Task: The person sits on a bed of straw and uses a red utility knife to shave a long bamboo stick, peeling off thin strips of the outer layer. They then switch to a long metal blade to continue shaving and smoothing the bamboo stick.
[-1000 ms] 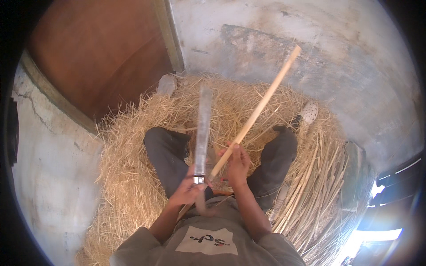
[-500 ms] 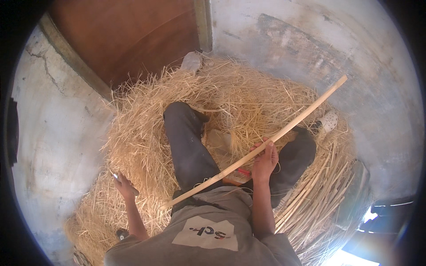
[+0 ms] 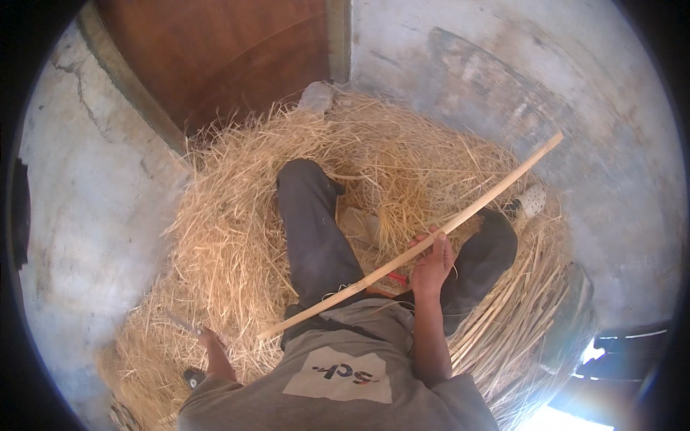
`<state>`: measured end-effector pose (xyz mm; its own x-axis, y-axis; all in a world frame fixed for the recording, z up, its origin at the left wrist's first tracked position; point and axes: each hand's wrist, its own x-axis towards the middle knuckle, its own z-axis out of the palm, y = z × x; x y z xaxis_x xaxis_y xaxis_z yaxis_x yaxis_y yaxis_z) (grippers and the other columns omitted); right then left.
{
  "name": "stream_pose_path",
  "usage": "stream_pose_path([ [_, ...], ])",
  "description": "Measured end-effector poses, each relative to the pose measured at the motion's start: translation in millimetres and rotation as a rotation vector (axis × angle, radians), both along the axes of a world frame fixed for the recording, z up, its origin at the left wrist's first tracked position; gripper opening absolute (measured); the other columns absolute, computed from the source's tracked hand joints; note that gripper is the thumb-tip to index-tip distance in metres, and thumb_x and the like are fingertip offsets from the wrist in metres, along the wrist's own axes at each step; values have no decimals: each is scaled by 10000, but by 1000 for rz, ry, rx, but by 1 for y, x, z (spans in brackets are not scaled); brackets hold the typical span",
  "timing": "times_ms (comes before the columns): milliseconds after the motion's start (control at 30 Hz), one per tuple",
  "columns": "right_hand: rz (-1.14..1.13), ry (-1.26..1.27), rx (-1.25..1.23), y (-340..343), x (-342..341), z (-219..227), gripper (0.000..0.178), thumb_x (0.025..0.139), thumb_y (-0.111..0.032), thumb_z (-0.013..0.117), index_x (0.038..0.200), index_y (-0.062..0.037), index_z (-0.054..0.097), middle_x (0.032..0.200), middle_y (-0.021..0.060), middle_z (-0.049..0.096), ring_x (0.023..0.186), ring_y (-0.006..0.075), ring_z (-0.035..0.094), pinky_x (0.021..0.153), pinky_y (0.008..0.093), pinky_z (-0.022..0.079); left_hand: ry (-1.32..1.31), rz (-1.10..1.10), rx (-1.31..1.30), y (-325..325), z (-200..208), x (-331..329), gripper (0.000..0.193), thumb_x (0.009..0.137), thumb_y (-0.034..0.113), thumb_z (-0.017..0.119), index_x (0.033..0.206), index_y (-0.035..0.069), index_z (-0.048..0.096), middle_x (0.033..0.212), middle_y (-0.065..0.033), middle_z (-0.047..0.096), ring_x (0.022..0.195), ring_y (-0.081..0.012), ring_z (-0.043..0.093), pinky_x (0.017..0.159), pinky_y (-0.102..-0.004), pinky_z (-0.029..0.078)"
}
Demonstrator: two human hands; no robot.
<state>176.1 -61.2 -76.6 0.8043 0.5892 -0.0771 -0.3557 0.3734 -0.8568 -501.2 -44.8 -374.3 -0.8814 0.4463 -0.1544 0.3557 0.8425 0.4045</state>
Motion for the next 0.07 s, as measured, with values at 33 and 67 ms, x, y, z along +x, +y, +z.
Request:
stream_pose_path([
  [33, 13, 14, 8, -1, 0, -1, 329, 1009, -296, 504, 1161, -10, 559, 836, 81, 640, 722, 186, 637, 647, 286, 517, 80, -78, -164, 2, -13, -16, 606, 912, 511, 542, 931, -85, 652, 739, -259, 664, 619, -336, 675, 511, -455, 526],
  [67, 27, 39, 19, -3, 0, -6, 304, 1007, -287, 509, 1149, -24, 564, 840, 85, 641, 727, 193, 645, 650, 284, 526, 174, -151, -327, 6, -25, -45, 660, 895, 537, 551, 1041, -99, 656, 820, -271, 686, 713, -345, 702, 594, -472, 563],
])
